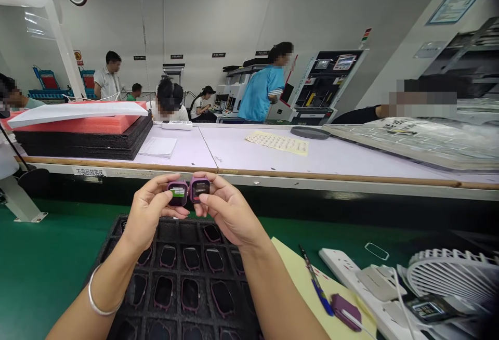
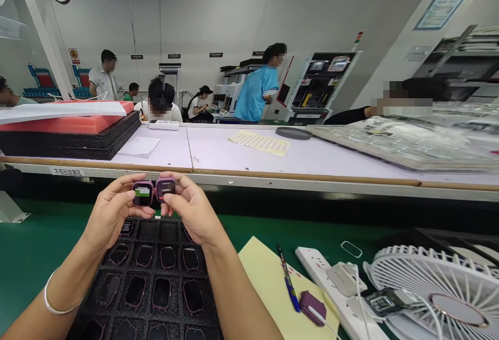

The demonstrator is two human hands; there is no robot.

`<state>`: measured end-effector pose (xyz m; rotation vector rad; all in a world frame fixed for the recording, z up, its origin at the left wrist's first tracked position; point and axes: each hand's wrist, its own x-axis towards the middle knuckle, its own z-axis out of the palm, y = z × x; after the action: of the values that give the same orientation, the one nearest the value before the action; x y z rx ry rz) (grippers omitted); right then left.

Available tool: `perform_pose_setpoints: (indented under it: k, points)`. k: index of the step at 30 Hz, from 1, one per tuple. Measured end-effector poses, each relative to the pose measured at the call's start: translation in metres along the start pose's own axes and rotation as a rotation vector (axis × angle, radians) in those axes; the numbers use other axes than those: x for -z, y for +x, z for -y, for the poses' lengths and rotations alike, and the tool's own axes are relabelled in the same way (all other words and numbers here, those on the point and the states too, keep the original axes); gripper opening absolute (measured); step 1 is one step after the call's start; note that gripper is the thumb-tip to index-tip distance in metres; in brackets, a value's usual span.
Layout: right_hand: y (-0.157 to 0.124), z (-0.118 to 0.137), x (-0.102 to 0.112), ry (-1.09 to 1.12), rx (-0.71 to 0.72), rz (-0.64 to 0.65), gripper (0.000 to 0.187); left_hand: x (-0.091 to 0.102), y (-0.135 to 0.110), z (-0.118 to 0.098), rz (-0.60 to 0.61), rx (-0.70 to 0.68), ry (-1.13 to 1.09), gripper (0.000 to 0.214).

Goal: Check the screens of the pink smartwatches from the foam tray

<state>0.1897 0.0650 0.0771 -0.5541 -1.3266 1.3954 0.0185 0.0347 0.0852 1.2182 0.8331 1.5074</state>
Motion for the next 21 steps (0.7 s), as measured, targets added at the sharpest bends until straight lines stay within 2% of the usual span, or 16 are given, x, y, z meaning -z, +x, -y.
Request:
perform_pose_setpoints:
  k: [5, 13, 21]
  points:
    - [-0.0003, 0.0008, 0.0001, 0.038, -0.002, 0.009, 0.036, 0.0012, -0.0008, 0.0006, 0.03, -0.018, -0.005, 0.035]
    - [0.0003, -0.0006, 0.0, 0.009, 0.018, 0.018, 0.035, -0.0016, 0.0002, 0.0002, 0.014, -0.04, 0.069, 0.037]
    - [0.0003, 0.0022, 0.0053, 0.012, 0.031, 0.03, 0.04, 0.0013, 0.0002, -0.0016, 0.07, -0.064, 0.079, 0.047]
